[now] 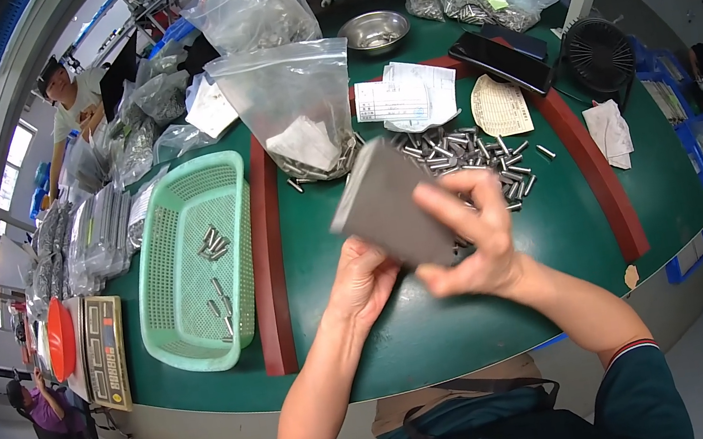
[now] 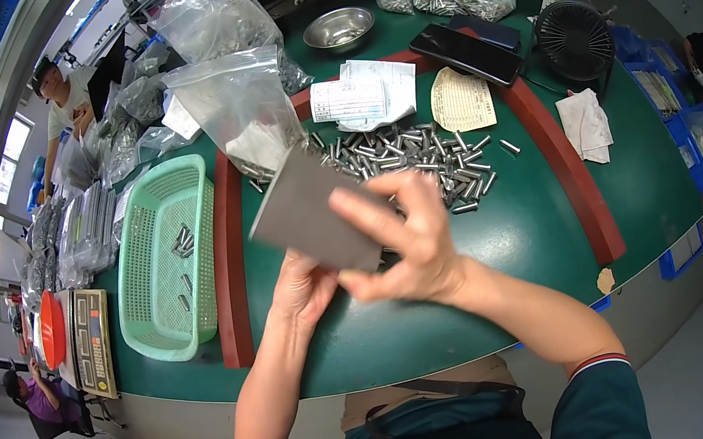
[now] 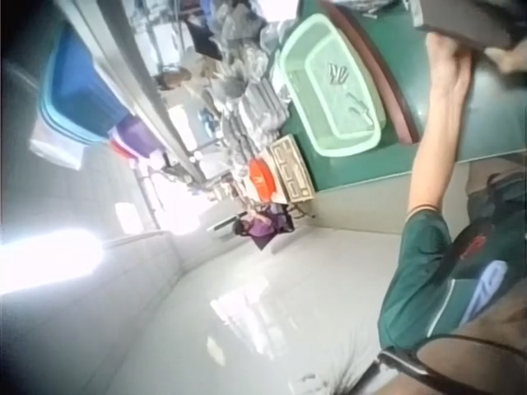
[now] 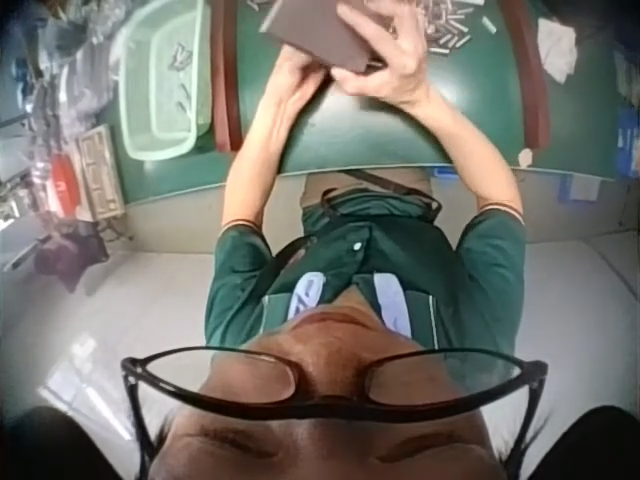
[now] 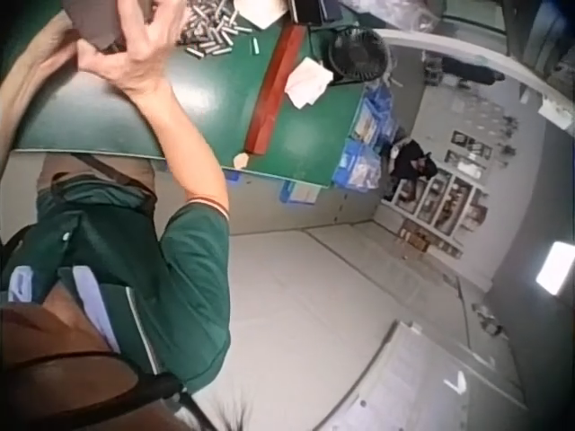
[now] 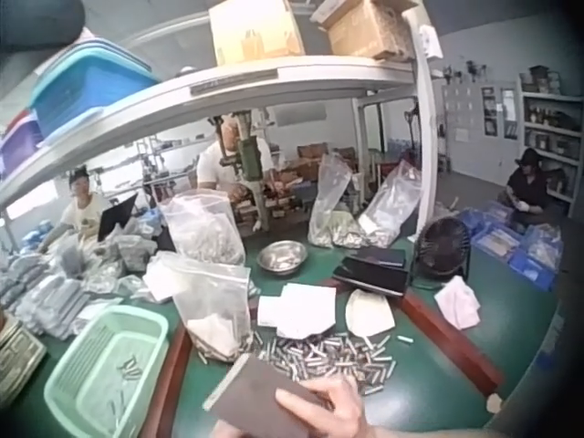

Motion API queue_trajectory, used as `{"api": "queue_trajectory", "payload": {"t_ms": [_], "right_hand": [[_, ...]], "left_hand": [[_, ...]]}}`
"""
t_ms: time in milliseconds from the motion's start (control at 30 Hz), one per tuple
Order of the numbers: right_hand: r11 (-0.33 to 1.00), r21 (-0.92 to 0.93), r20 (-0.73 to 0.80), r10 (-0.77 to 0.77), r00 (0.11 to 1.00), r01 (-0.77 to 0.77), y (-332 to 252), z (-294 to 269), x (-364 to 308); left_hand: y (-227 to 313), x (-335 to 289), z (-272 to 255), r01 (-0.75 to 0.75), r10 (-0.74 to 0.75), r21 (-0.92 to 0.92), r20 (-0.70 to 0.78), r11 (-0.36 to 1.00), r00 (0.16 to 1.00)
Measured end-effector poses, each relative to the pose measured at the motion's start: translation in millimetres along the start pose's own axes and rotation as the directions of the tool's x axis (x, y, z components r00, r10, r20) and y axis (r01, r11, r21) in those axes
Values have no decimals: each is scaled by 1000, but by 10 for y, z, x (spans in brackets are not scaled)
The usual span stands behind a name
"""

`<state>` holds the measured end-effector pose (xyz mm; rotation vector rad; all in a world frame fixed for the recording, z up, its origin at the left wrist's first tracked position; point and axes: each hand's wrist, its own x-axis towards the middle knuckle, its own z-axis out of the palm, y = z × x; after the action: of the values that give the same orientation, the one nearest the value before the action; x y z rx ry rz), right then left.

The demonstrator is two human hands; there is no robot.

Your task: Sanding and deburring small metal rods using a sanding block at a workbench.

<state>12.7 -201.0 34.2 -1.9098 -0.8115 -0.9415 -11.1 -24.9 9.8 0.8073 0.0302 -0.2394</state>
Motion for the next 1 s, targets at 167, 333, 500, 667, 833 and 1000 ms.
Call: {"api": "queue_trajectory", "payload": {"t_ms": [167,333,500,667,833,1000], "right_hand": [[981,-164,-58,94,994,-102,187,60,61],[996,19,74,-90,993,89,-153,-2,-29],[970,-208,-43,117,992,-124,301,-6,25],[989,4,163,-145,976,146,-118,-10,5],[973,-39,6,230,973,-229,349,-47,42],[986,42,-13,159,987,-159,177,-20,13]], "left_hand": [[60,10,-160,71,-38,-136,231,988,972],[69,-71,56,155,-188,-168,-203,973,961],[96,9,-143,-23,27,-35,116,999,993],[67,-47,-119,159,-172,-86,-180,984,968],[117,26,-149,56,-50,-11,289,998,956],[65,46,-156,74,-50,-77,275,994,960]]}}
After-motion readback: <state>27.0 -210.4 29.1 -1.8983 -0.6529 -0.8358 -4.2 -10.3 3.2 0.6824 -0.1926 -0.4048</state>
